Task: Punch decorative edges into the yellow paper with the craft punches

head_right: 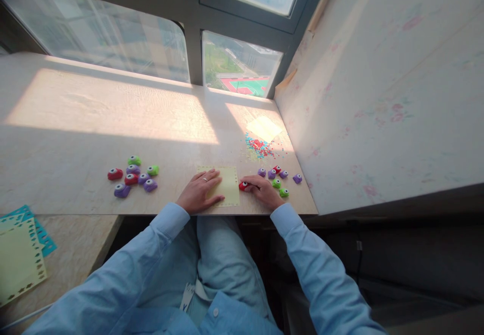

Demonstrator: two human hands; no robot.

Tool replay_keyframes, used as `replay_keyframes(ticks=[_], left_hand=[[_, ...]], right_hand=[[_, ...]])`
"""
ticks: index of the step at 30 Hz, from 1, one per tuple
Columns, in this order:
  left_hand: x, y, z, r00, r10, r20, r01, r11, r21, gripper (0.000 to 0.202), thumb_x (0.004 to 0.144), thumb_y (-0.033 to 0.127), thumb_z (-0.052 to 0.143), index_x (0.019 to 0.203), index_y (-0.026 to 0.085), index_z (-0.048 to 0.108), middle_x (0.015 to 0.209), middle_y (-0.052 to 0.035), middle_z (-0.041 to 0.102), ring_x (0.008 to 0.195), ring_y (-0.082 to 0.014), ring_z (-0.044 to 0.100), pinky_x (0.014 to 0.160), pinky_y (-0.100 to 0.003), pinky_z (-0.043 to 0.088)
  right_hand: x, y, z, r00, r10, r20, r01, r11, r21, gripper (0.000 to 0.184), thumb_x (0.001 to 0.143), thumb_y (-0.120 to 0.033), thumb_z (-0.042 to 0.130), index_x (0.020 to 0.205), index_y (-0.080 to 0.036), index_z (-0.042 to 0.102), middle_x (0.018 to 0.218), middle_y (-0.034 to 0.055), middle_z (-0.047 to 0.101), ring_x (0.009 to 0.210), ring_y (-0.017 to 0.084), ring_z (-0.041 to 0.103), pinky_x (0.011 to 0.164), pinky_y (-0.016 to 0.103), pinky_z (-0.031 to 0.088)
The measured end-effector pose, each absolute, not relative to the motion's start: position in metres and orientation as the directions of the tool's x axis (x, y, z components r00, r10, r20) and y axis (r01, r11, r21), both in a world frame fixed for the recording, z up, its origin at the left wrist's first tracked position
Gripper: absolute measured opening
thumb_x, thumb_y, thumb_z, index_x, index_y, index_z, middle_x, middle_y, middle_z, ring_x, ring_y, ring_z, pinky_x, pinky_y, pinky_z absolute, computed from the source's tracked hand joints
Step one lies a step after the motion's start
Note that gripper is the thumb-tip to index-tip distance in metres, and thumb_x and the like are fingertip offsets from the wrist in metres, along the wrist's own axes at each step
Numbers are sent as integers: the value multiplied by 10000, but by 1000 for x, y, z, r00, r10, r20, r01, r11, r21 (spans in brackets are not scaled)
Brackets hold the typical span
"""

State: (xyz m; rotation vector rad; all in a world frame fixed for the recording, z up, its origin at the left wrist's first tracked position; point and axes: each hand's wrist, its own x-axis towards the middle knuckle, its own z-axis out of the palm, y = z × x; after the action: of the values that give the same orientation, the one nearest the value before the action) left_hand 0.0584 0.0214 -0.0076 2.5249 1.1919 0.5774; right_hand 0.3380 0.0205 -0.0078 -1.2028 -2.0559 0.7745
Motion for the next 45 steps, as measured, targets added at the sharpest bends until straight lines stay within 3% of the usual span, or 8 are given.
replay_keyframes(ticks=[15,23,32,45], left_hand=[[58,21,-7,583,779,232,672,-622,402,573,863,566,571,1274,167,587,1444,-152,514,1386,-297,419,1140,-468,330],[59,19,-7,587,775,234,672,-628,394,589,857,554,583,1287,152,578,1455,-165,498,1397,-304,402,1150,-479,320],[58,19,-8,596,768,233,659,-634,405,593,860,544,580,1307,154,573,1466,-156,487,1418,-302,368,1157,-483,316],[58,19,-3,610,772,180,672,-624,399,615,867,528,558,1350,148,544,1497,-120,458,1458,-307,284,1201,-509,226]], right_hand=[[336,24,-5,-478,844,244,533,499,-683,288,886,-197,590,1144,-236,713,1105,89,724,1044,221,653,950,402,516],[330,22,-5,-364,908,206,584,395,-709,308,855,-248,643,1158,-211,685,1052,86,733,910,202,684,860,380,548],[324,20,2,-398,892,212,557,419,-717,265,864,-186,602,1103,-217,713,1098,82,738,1034,215,665,958,402,507],[320,22,12,-410,901,140,533,361,-765,226,861,-218,640,1073,-231,718,1085,81,722,1026,218,657,935,384,514]])
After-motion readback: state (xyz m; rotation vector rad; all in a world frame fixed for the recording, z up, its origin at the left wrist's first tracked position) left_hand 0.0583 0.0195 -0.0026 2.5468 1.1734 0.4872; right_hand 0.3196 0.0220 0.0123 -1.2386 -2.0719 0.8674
